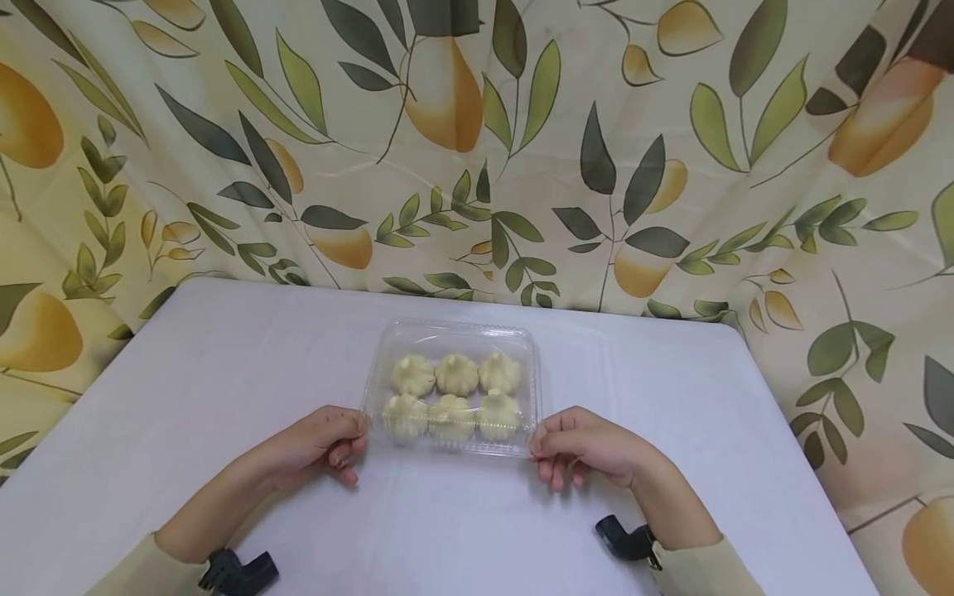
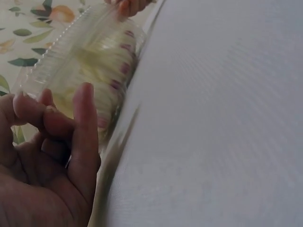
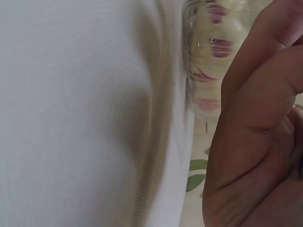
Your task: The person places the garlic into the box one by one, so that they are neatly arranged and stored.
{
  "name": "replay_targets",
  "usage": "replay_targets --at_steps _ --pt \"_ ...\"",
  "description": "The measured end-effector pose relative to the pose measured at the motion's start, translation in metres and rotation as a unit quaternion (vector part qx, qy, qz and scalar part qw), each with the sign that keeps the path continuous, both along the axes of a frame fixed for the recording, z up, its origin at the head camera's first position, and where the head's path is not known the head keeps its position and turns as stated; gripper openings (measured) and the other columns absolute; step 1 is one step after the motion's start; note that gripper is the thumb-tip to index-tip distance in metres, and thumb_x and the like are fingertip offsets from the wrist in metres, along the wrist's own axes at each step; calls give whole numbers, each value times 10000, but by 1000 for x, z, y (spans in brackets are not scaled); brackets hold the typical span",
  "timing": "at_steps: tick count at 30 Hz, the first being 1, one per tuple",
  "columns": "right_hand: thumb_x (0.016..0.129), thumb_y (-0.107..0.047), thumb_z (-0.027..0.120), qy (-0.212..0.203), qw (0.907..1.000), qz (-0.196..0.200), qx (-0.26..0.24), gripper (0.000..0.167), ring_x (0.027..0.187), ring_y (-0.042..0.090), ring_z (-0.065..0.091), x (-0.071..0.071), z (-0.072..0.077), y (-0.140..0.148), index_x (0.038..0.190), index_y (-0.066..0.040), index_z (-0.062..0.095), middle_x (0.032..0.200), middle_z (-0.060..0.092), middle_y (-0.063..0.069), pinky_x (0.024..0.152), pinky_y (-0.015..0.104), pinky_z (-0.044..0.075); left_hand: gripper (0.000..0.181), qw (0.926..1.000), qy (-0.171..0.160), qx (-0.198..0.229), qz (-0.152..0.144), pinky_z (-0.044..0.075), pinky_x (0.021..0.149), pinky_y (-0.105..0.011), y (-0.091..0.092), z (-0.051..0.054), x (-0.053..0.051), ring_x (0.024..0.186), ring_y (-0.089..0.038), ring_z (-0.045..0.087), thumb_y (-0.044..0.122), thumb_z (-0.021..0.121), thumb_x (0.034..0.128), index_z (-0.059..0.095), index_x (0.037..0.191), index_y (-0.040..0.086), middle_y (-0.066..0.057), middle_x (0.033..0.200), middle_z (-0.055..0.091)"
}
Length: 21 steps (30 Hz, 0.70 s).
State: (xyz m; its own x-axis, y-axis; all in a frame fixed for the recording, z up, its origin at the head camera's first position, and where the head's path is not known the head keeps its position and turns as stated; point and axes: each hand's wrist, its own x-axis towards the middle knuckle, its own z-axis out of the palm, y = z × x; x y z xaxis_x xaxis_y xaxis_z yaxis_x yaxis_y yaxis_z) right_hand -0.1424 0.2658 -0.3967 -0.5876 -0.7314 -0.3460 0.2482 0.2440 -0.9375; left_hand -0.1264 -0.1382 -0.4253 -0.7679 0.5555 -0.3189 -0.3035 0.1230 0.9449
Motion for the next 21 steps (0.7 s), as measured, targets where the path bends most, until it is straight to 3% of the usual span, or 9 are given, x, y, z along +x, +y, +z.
replay_targets --at_steps 7,17,21 --pt "981 -99 527 70 9997 -195 88 176 594 37 584 2 -1 -1 888 -19 652 713 677 -37 495 159 440 230 9998 -51 12 -203 606 672 -404 -1 0 -1 560 -154 667 157 453 964 565 793 51 68 526 464" --pt "931 -66 524 240 9978 -590 207 208 531 26 492 0 -4 -7 746 -116 604 610 594 -85 523 188 419 210 9987 -88 72 -492 606 656 -411 -2 0 -1 554 -135 634 142 466 959 565 804 41 65 533 463" --pt "938 -81 555 169 9984 -307 440 199 516 34 516 2 -2 -6 756 -24 612 611 615 -61 502 183 435 219 9985 -109 102 -531 606 665 -411 -4 1 -1 559 -133 625 151 464 966 562 800 48 60 539 462"
